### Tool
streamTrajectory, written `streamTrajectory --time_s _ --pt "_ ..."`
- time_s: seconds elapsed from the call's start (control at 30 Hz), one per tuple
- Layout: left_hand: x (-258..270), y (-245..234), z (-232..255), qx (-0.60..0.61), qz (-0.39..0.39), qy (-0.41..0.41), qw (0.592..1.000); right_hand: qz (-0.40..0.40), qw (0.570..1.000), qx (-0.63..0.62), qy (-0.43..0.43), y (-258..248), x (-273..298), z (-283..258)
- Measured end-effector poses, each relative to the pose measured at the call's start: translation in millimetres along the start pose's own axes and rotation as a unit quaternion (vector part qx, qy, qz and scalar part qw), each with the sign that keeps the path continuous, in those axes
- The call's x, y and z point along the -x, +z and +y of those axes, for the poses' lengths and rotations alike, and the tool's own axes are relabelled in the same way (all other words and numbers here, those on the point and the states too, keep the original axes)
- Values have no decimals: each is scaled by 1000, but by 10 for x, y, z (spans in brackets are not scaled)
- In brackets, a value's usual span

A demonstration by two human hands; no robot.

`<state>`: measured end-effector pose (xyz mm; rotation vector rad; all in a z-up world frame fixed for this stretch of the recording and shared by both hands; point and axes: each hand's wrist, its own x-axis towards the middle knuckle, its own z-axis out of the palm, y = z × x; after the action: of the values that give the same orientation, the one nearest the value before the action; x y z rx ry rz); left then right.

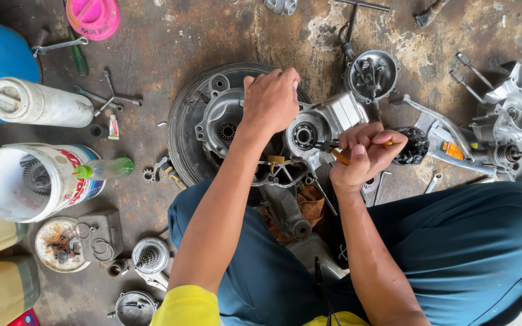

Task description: The person sits on the floor and uses a screwdriver to remove a metal ring from a disassembled engine casing. They then pick up a second metal ring from the floor, compare the two rings, and use the screwdriver to pry at the engine casing again.

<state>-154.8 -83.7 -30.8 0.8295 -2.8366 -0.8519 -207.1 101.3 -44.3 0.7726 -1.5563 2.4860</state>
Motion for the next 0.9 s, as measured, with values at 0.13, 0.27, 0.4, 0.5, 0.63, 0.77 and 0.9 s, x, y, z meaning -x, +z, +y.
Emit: streamTrajectory --time_s 0.13,0.27,0.4,0.5,0.63,0.77,0.9 --pt "16 52 -8 -6 -3 1 1000 4 1000 -15 -2 -88 -5 84" --pt "55 39 13 -11 16 12 1000 -3 1000 -17 -3 -60 -22 68" --pt "92 3 51 -8 20 16 1000 -4 1000 -15 2 -57 -43 52" --pt "98 12 53 -12 10 7 1000 -3 1000 -20 3 -52 -40 46" --pt "111 50 -5 -16 11 15 1000 -6 1000 -10 8 -16 -85 12" --pt "273 43 54 10 34 21 999 -1 1000 -6 10 -55 -53 8" --pt "376 119 78 7 76 47 996 -4 1000 -12 7 -38 -70 24"
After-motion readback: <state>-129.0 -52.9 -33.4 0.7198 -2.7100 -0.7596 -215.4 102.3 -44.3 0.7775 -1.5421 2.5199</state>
